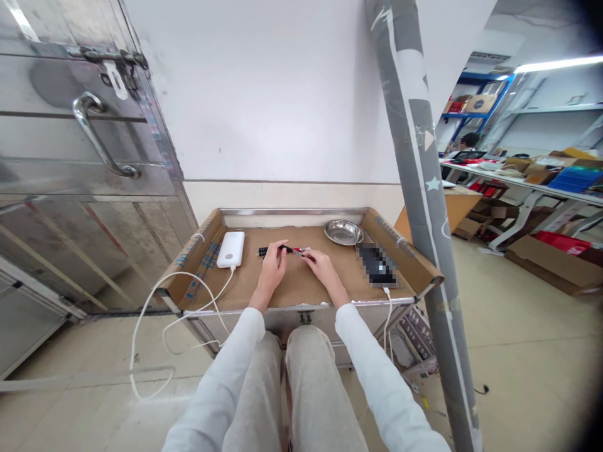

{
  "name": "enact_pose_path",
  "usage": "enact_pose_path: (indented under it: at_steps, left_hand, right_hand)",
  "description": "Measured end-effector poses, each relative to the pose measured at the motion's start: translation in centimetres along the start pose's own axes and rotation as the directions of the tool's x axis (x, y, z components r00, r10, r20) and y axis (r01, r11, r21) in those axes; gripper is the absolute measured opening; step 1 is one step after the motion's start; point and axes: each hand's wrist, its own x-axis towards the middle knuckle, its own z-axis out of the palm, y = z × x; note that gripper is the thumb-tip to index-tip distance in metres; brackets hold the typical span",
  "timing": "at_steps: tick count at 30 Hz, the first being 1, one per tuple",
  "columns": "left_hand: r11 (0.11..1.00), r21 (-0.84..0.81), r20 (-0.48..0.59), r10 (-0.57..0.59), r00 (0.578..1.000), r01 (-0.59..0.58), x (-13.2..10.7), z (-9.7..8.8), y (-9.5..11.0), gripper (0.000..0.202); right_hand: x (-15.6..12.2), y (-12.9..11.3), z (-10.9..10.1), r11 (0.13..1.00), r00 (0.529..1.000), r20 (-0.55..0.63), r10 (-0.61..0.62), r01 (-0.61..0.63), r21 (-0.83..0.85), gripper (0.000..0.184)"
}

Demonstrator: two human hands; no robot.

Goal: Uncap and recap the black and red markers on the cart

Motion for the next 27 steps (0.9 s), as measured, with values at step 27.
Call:
enact_pose_path:
  at_steps: [27]
  left_hand:
    - [0.998, -0.06, 0.021, 0.025, 0.999, -0.023, 0.0, 0.2, -0.3, 0.02]
  right_hand:
    - [-0.2, -0.7, -0.4, 1.0, 0.999, 0.022, 0.029, -0.029, 0.012, 0.018]
